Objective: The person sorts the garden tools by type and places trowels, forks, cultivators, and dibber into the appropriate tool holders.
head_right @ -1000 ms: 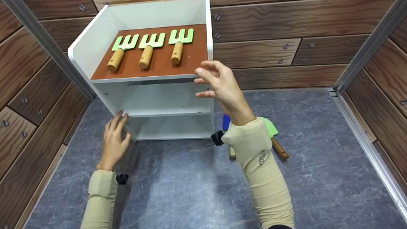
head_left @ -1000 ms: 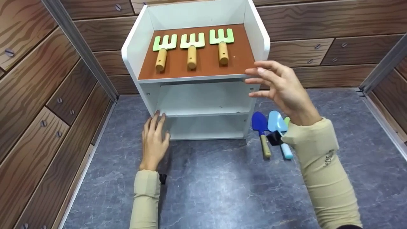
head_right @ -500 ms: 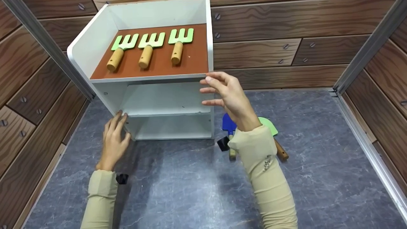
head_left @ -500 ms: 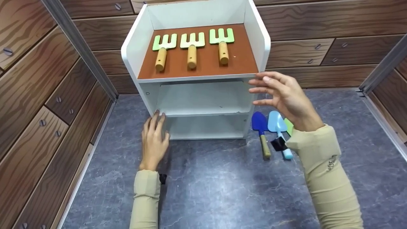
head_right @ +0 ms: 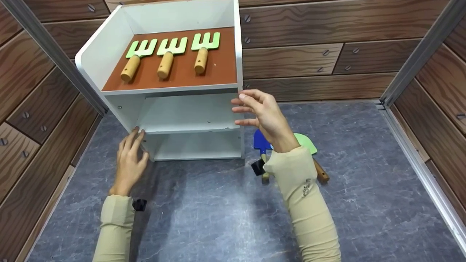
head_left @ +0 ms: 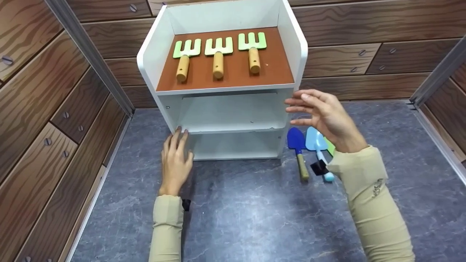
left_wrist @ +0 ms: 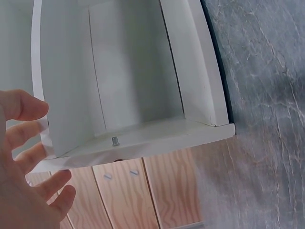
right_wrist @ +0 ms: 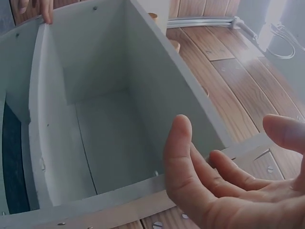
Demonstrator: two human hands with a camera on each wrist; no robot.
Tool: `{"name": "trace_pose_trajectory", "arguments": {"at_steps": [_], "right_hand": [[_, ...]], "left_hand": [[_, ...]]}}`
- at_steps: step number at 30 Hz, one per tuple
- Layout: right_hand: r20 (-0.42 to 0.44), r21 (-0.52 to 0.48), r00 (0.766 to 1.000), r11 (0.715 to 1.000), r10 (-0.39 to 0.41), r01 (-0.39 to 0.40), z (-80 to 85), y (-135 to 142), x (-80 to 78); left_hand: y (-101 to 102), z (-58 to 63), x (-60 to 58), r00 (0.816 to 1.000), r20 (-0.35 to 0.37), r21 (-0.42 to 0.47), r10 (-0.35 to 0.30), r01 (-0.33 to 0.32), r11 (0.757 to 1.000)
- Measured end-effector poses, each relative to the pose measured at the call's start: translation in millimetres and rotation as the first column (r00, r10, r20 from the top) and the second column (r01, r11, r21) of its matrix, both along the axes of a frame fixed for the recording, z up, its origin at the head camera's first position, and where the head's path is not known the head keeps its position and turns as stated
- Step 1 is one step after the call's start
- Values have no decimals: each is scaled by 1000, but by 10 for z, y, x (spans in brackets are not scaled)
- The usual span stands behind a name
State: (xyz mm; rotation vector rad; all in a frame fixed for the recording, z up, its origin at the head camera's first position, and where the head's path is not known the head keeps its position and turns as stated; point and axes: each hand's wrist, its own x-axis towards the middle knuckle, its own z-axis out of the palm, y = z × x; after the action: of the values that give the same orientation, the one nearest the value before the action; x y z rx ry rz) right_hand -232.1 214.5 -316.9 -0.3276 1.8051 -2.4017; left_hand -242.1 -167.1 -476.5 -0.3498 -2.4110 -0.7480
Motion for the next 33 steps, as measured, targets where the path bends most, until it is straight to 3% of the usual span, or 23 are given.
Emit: {"name": "trace_pose_trajectory", "arguments": {"at_steps": [22,33], "right_hand": [[82,95,997,995,12,-20,-282,156,-76],[203,137,979,991,-17,-11,-446,331,-83]], "left_hand": [[-8,10,-14,1000,-12,-1,-2,2,1000],[5,3,-9,1000,-15,-4,-4,4,1000]]}}
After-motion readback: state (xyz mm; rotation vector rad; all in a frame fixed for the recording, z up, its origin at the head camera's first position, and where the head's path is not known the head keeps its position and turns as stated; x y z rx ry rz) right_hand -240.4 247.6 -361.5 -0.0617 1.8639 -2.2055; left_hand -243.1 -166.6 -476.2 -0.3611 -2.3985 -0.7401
